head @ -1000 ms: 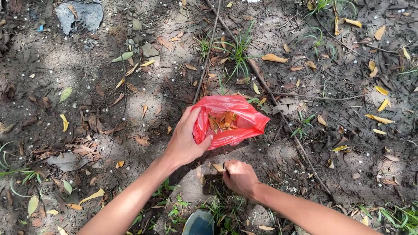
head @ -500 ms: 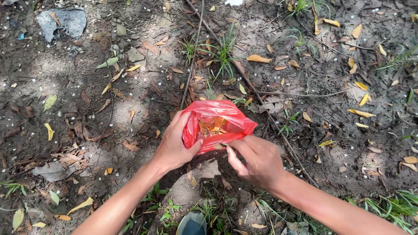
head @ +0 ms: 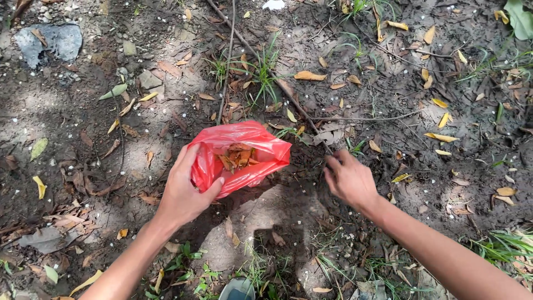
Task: Collecting small seeds or plant debris from the ground and placing them into a red plastic bag
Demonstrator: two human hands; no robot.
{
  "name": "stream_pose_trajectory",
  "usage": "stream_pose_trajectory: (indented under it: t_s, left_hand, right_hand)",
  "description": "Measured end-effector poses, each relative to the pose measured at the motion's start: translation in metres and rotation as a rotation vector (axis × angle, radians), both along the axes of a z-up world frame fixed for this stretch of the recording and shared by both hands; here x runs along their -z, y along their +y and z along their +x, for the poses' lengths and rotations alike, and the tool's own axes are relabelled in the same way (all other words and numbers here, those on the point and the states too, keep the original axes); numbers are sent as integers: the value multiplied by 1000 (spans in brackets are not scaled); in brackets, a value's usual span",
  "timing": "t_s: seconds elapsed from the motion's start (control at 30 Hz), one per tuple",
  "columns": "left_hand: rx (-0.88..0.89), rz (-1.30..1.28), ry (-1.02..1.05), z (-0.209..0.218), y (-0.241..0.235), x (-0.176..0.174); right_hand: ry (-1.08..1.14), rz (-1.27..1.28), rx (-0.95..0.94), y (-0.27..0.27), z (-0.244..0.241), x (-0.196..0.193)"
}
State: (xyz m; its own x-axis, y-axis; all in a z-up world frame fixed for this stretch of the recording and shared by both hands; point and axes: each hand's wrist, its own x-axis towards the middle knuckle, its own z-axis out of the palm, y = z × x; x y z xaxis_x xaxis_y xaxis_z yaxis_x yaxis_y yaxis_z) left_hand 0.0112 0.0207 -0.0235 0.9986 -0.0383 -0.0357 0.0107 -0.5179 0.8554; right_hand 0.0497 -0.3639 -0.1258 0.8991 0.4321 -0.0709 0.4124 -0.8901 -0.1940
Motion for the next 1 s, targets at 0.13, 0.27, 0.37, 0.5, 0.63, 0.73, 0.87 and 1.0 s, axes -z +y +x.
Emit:
stream_pose_trajectory:
  t_s: [0.13, 0.27, 0.37, 0.5, 0.63, 0.73, 0.87, 1.0]
  left_hand:
    - [-7, 40, 17, 3, -2, -4]
    - [-15, 36, 68, 5, -5, -7]
    - [-18, 43, 86, 5, -5, -4]
    - [-14, 62, 72, 5, -1, 1]
    - [-6, 46, 81, 7, -5, -4]
    - [1, 35, 69, 6, -5, -5]
    - [7, -9, 49, 5, -12, -12]
    - [15, -39, 50, 3, -17, -10]
  right_hand:
    - [-108, -208, -99, -18, 30, 15]
    - [-128, -402, -186, -5, 44, 14]
    - [-144, -444, -181, 13, 45, 3]
    - [-215, -431, -193, 11, 41, 22]
    - [-201, -191, -90, -4, 48, 34]
    - [-234, 169, 57, -9, 57, 10]
    - [-414, 416, 232, -64, 79, 27]
    - [-375, 566, 348, -52, 69, -72]
